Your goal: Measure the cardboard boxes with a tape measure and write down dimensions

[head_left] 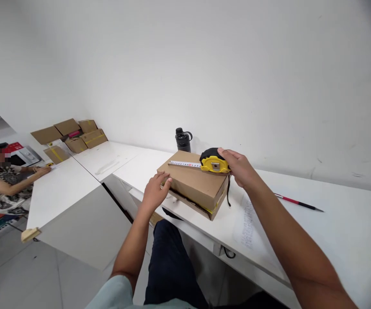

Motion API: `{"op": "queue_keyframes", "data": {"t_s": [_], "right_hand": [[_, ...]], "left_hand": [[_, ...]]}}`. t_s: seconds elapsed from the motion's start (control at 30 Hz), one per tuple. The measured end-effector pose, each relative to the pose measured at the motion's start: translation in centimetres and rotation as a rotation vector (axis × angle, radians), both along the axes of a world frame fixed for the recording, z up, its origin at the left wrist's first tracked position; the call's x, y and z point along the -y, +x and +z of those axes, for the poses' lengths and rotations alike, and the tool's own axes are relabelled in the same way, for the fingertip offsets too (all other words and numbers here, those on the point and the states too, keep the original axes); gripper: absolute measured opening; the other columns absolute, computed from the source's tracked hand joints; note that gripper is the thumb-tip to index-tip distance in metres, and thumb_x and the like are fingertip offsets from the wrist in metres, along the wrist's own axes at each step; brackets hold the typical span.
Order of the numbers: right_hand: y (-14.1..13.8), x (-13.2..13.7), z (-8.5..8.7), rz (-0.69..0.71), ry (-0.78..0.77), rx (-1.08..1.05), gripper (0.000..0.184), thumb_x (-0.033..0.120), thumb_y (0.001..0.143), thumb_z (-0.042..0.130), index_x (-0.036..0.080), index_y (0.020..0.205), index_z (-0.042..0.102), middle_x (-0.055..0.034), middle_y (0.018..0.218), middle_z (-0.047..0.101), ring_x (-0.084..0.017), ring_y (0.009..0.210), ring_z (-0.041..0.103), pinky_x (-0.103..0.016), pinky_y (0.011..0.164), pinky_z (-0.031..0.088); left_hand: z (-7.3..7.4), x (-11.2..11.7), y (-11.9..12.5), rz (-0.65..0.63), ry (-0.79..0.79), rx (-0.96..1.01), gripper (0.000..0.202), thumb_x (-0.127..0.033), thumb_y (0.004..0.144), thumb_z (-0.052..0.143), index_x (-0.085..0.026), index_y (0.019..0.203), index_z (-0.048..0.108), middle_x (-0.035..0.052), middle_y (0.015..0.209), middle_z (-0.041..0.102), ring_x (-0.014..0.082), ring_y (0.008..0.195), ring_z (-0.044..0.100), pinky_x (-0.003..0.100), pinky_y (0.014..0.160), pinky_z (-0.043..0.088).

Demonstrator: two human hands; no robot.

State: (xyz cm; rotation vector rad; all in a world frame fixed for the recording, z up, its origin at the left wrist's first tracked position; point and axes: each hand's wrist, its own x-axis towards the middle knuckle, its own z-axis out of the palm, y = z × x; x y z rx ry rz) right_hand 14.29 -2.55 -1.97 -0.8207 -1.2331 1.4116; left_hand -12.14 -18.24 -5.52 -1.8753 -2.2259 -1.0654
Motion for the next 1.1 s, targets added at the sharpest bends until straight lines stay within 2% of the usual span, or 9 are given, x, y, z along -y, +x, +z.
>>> {"op": "queue_keyframes", "data": {"t_s": [0.17, 0.27, 0.33, 0.5, 0.63, 0.73, 0.9, 0.97, 1.1], "right_hand": [[-1.0, 0.4, -1.0, 0.044, 0.162, 0.036, 0.063, 0.077, 0.071, 0.082, 0.021, 0.101, 0.08, -0.0058, 0.101, 0.081, -0.024, 0.092, 0.073, -0.036, 0.082, 0.06], [-2.0, 1.3, -1.4, 0.049, 0.222, 0.088, 0.065, 0.079, 0.073, 0.08, 0.021, 0.104, 0.081, -0.0064, 0.102, 0.081, -0.025, 0.094, 0.074, -0.039, 0.086, 0.06], [-2.4, 2.0, -1.3, 0.03, 0.275, 0.142, 0.065, 0.08, 0.073, 0.08, 0.022, 0.102, 0.081, -0.0075, 0.106, 0.08, -0.026, 0.1, 0.073, -0.041, 0.091, 0.06], [-2.7, 3.0, -0.7, -0.027, 0.359, 0.246, 0.066, 0.083, 0.074, 0.075, 0.024, 0.101, 0.082, -0.0096, 0.126, 0.077, -0.031, 0.119, 0.069, -0.045, 0.104, 0.055], [-2.5, 3.1, -0.8, -0.093, 0.383, 0.418, 0.072, 0.09, 0.082, 0.057, 0.023, 0.095, 0.08, -0.0087, 0.098, 0.079, -0.029, 0.097, 0.071, -0.047, 0.095, 0.055], [-2.2, 2.7, -1.2, -0.251, 0.426, 0.539, 0.077, 0.093, 0.087, 0.046, 0.023, 0.092, 0.078, -0.0086, 0.084, 0.076, -0.028, 0.085, 0.069, -0.047, 0.091, 0.055], [-2.0, 2.2, -1.9, -0.315, 0.644, 0.487, 0.082, 0.088, 0.096, 0.029, 0.024, 0.121, 0.073, -0.0129, 0.123, 0.076, -0.03, 0.118, 0.069, -0.05, 0.11, 0.052], [-2.0, 2.2, -2.3, -0.27, 0.739, 0.519, 0.081, 0.088, 0.096, 0.034, 0.024, 0.13, 0.07, -0.0149, 0.134, 0.071, -0.031, 0.129, 0.065, -0.05, 0.114, 0.051], [-1.6, 1.9, -2.8, -0.233, 0.751, 0.637, 0.088, 0.084, 0.079, 0.07, 0.026, 0.145, 0.061, -0.0143, 0.145, 0.064, -0.034, 0.137, 0.06, -0.055, 0.117, 0.049]], "left_hand": [[2.1, -0.7, 2.5, 0.18, -0.107, -0.21, 0.038, -0.044, 0.109, 0.05, -0.024, 0.132, 0.074, 0.011, 0.139, 0.073, 0.0317, 0.128, 0.068, 0.046, 0.111, 0.051], [3.4, -2.7, 2.3, 0.281, -0.101, -0.23, 0.039, -0.044, 0.109, 0.049, -0.024, 0.132, 0.074, 0.0109, 0.127, 0.077, 0.0326, 0.124, 0.068, 0.047, 0.111, 0.049], [3.9, -4.5, 1.3, 0.308, -0.052, -0.18, 0.043, -0.045, 0.109, 0.047, -0.024, 0.139, 0.07, 0.0105, 0.131, 0.076, 0.032, 0.13, 0.065, 0.046, 0.114, 0.047], [3.3, -8.5, -1.2, 0.194, -0.153, 0.086, 0.048, -0.051, 0.106, 0.051, -0.024, 0.142, 0.067, 0.0081, 0.152, 0.067, 0.0281, 0.141, 0.06, 0.039, 0.116, 0.047], [2.6, -9.1, -1.5, 0.172, -0.214, 0.168, 0.054, -0.056, 0.102, 0.055, -0.026, 0.145, 0.066, 0.0059, 0.152, 0.068, 0.0283, 0.139, 0.063, 0.038, 0.115, 0.048], [2.9, -8.9, -1.2, 0.182, -0.245, 0.137, 0.054, -0.055, 0.1, 0.057, -0.027, 0.145, 0.067, 0.005, 0.153, 0.067, 0.0292, 0.14, 0.062, 0.039, 0.116, 0.047], [3.4, -8.8, -0.7, 0.198, -0.289, 0.124, 0.054, -0.055, 0.1, 0.055, -0.03, 0.147, 0.065, 0.0043, 0.152, 0.068, 0.0315, 0.139, 0.063, 0.041, 0.111, 0.05], [3.3, -8.8, -0.5, 0.204, -0.292, 0.132, 0.053, -0.055, 0.1, 0.055, -0.032, 0.146, 0.066, 0.0034, 0.151, 0.069, 0.0317, 0.138, 0.063, 0.041, 0.108, 0.051], [3.2, -8.8, -0.2, 0.202, -0.285, 0.137, 0.051, -0.055, 0.1, 0.055, -0.034, 0.145, 0.067, 0.0019, 0.15, 0.069, 0.0328, 0.137, 0.063, 0.041, 0.104, 0.052]]}}
